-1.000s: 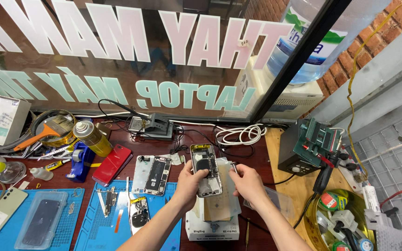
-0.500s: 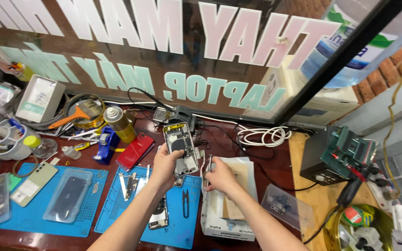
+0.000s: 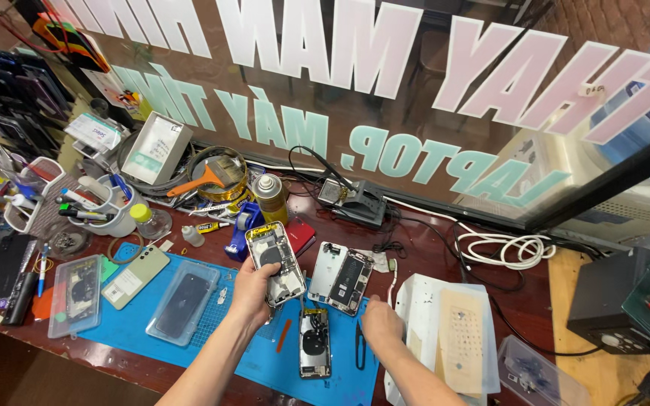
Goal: The person disassembles a smartphone, removes the battery, and places it into a plastic container. They then retrieve a new battery from another container and install it into the phone, securing it with a screwdriver.
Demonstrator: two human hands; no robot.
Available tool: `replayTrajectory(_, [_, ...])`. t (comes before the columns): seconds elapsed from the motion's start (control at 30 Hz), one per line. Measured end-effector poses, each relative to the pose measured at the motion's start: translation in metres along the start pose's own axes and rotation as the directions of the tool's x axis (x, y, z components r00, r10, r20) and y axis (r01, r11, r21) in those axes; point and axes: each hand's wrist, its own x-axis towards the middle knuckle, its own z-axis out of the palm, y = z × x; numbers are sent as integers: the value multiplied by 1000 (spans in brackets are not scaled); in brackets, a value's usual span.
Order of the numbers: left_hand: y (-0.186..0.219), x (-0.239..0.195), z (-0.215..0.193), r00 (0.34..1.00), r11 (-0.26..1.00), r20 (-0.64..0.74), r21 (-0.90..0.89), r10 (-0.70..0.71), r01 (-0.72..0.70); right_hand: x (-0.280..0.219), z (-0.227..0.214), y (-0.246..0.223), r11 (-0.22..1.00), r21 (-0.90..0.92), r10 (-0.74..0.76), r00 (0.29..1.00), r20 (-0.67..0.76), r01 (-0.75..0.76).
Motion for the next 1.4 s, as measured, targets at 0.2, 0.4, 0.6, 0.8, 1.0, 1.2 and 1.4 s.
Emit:
replayTrajectory(0.2, [-3, 7, -6, 998, 999, 33, -4, 51, -51, -1, 8, -60, 798, 70, -592, 800, -100, 599])
replayTrajectory(0.4, [-2, -15, -18, 999, 999, -21, -17, -38, 37, 10, 43, -113, 965, 32, -260, 965, 17, 259])
replayTrajectory(0.6, [7, -20, -38, 996, 996, -28, -31, -82, 81, 28, 75, -123, 970, 178, -163, 986, -30, 166])
replayTrajectory(0.8, [-1, 2, -38, 983, 983, 15, -18, -183, 183, 47, 31, -125, 501, 865, -98, 995, 16, 36])
replayTrajectory(1.0, [-9, -8, 23, 969, 960, 130, -161, -209, 229, 17, -83, -69, 109, 981, -78, 985, -152, 160])
replayTrajectory(1.2, [-21, -43, 97, 950, 990, 296, -68, -96, 121, -49, -166, 1, -190, 965, -73, 978, -197, 181])
replayTrajectory(1.4, [-50, -71, 156, 925, 998, 376, 7, -57, 58, -104, -178, 33, 110, 898, -117, 903, -414, 426])
